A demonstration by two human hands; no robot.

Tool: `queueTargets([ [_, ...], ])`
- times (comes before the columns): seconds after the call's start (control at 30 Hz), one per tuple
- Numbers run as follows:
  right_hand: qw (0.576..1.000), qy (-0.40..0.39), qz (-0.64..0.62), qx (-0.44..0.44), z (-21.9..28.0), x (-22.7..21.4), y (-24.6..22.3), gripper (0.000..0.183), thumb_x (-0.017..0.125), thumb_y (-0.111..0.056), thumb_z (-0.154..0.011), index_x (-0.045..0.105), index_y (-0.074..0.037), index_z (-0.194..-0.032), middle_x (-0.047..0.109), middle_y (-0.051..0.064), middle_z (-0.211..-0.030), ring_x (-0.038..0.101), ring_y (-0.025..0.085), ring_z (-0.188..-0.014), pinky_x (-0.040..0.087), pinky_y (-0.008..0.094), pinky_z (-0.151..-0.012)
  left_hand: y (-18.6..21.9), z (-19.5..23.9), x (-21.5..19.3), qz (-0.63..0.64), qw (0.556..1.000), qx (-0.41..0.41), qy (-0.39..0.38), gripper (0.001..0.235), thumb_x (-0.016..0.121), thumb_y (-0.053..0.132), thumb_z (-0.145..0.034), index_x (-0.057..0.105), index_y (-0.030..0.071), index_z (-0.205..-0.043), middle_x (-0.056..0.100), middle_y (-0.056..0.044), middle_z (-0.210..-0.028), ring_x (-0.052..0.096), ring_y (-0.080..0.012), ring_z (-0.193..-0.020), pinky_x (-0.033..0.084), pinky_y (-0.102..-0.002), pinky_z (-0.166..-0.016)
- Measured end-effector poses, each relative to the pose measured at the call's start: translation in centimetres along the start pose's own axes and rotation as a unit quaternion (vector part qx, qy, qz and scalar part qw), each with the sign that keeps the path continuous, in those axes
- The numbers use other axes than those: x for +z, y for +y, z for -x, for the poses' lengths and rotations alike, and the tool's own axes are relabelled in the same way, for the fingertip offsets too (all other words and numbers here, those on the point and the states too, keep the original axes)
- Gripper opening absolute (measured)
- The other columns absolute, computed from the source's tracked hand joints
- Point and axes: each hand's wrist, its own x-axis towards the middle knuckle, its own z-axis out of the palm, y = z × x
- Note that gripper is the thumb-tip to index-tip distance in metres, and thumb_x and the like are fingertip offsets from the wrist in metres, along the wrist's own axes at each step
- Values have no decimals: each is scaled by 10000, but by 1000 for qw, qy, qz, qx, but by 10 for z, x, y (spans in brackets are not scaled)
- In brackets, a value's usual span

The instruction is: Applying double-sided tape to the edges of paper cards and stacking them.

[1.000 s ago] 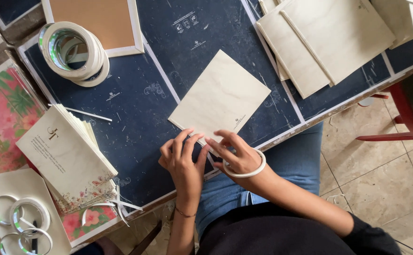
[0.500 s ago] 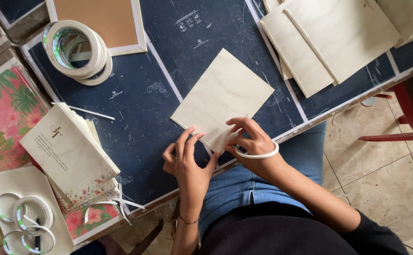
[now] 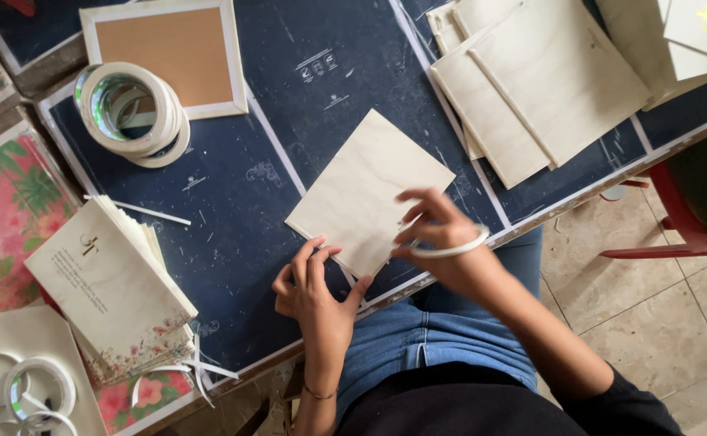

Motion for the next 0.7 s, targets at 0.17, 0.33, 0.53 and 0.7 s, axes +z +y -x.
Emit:
queueTargets([
  [0.17,995,85,54,7,-20,-64,29,151,945,-57,-870,815,-19,-937,559,165,-1431,668,265,-1075,625,383,-858,-5,0,5,-9,1000,-4,-7,523,826,601,-858,697,287,-1256,559,108,-1565,436,-289,-1231,378,-478,-926],
  [0.33,989,106,106,15,-26,-70,47,144,962,-31,-871,833,-10,-931,568,155,-1419,673,258,-1053,633,373,-784,-5,1,6,-26,999,-18,-9,540,865,594,-820,700,319,-1255,564,126,-1565,447,-286,-1241,386,-495,-913],
  [0.53,987,99,110,58,-26,-57,53,116,937,-7,-873,824,0,-900,538,127,-1425,647,250,-1071,617,356,-792,-2,-2,3,-17,999,-32,-10,555,942,439,-754,701,308,-1236,566,134,-1561,442,-286,-1271,379,-504,-935],
  [0.7,970,54,234,20,-15,-45,38,114,824,28,-905,733,29,-835,562,198,-1272,694,306,-988,655,376,-831,-20,-25,-11,14,1000,5,26,541,906,224,-741,708,220,-1244,604,-4,-1516,533,-367,-1295,437,-568,-886],
])
